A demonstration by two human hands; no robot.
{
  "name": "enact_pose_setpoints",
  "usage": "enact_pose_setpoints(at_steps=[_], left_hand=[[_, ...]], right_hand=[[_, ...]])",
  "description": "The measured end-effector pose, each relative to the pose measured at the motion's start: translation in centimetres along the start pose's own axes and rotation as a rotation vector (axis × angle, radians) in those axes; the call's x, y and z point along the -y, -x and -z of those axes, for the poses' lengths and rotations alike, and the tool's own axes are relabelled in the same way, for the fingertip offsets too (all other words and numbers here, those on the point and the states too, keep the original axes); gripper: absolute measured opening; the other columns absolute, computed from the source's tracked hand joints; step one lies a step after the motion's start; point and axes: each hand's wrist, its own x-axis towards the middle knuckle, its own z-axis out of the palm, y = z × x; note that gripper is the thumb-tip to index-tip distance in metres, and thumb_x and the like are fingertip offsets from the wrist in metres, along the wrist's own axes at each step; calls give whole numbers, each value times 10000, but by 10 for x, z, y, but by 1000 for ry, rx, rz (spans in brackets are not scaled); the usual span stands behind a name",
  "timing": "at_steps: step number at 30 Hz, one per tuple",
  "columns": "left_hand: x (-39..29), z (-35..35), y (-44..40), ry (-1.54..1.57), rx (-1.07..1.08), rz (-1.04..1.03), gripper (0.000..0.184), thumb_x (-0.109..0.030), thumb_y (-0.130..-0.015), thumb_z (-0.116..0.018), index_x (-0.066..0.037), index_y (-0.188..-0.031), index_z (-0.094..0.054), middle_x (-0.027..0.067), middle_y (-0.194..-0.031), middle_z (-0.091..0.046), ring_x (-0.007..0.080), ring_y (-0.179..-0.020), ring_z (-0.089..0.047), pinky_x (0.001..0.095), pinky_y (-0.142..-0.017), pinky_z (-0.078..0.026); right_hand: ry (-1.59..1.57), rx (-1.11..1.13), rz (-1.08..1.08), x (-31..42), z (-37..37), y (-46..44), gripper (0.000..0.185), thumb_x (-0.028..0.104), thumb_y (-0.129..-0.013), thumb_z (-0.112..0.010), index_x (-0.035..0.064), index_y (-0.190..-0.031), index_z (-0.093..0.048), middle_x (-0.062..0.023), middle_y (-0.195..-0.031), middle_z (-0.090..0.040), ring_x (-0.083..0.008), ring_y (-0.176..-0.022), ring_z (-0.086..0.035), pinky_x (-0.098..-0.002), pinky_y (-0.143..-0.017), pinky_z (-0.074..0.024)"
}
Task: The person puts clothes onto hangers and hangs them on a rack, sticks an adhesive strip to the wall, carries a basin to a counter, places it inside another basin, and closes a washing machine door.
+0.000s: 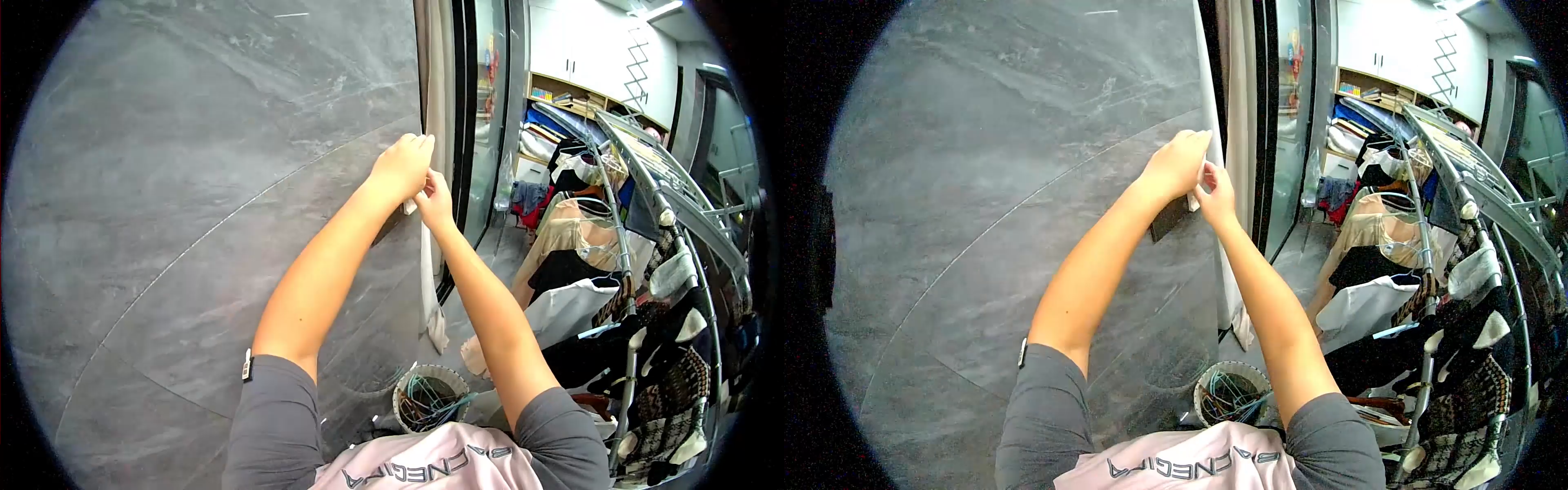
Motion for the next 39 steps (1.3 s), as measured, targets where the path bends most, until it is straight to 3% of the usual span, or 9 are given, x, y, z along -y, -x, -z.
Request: enact_pose_setpoints(at_steps=[7, 10, 18, 20, 23, 28, 30, 34, 39], left_hand=[[-2, -5, 11, -89, 154, 78, 453, -73, -776, -519, 19, -1215, -455, 171, -1152, -549, 296, -1073, -514, 392, -970, -391], [-5, -20, 16, -154, -44, -5, 495, -74, -754, -543, 32, -1226, -441, 164, -1052, -581, 296, -1041, -525, 422, -1043, -303], [-15, -35, 23, -244, 111, 42, 289, -111, -682, -629, -6, -908, -482, 126, -907, -595, 283, -952, -528, 441, -1064, -255], [-22, -28, 24, -236, 244, 78, 392, -103, -701, -603, 30, -1047, -475, 146, -999, -583, 293, -999, -514, 447, -1071, -236], [-27, -29, 37, -135, 21, 81, 592, -55, -740, -515, 44, -1297, -339, 216, -1257, -454, 342, -1237, -365, 456, -1081, -209], [-71, -13, 91, 499, -297, 154, 496, -83, -802, -529, -7, -1273, -395, 194, -1264, -454, 351, -1247, -357, 432, -1073, -219], [-98, -17, 137, 735, -286, 200, 477, -18, -808, -507, -5, -1274, -409, 163, -1297, -449, 277, -1239, -400, 340, -1038, -277], [-162, -48, 240, 1116, -95, 430, 464, -49, -864, -484, 15, -1304, -353, 142, -1316, -437, 240, -1243, -393, 343, -1046, -274], [-203, -56, 317, 1567, -80, 900, 450, -301, -954, -416, 20, -1270, -399, 135, -1262, -468, 211, -1180, -439, 316, -993, -337]], right_hand=[[197, 14, 8, -14, 3, 13, 460, 78, -718, -680, 15, -1143, -516, -126, -1011, -554, -227, -918, -569, -327, -809, -472], [458, 4, 181, -10, 5, 24, 443, 117, -705, -668, 33, -1116, -529, -134, -1001, -559, -302, -982, -498, -382, -885, -384], [348, -67, 51, -37, -1, 49, 449, 179, -722, -666, 36, -1114, -499, -141, -1143, -469, -304, -1054, -431, -389, -918, -344], [398, -17, -3, -39, 1, 58, 546, 209, -729, -669, 32, -1194, -446, -165, -1189, -441, -323, -1122, -399, -396, -963, -321], [383, -62, -54, -38, 3, 75, 732, 250, -751, -663, -12, -1327, -295, -223, -1302, -337, -362, -1228, -317, -417, -1048, -239], [-80, -279, -226, 15, 11, 124, 533, 149, -865, -553, 22, -1327, -318, -133, -1327, -355, -256, -1224, -360, -359, -1007, -314], [-176, -275, -303, 40, 20, 158, 485, 129, -875, -533, 18, -1307, -342, -111, -1298, -401, -224, -1175, -399, -342, -985, -335], [-235, -311, -466, 69, 28, 235, 443, 160, -886, -523, 21, -1279, -375, -98, -1242, -440, -186, -1079, -437, -312, -937, -364], [-124, -343, -555, 86, 16, 295, 422, 210, -891, -526, 13, -1246, -409, -126, -1232, -451, -182, -1024, -475, -298, -883, -401]])
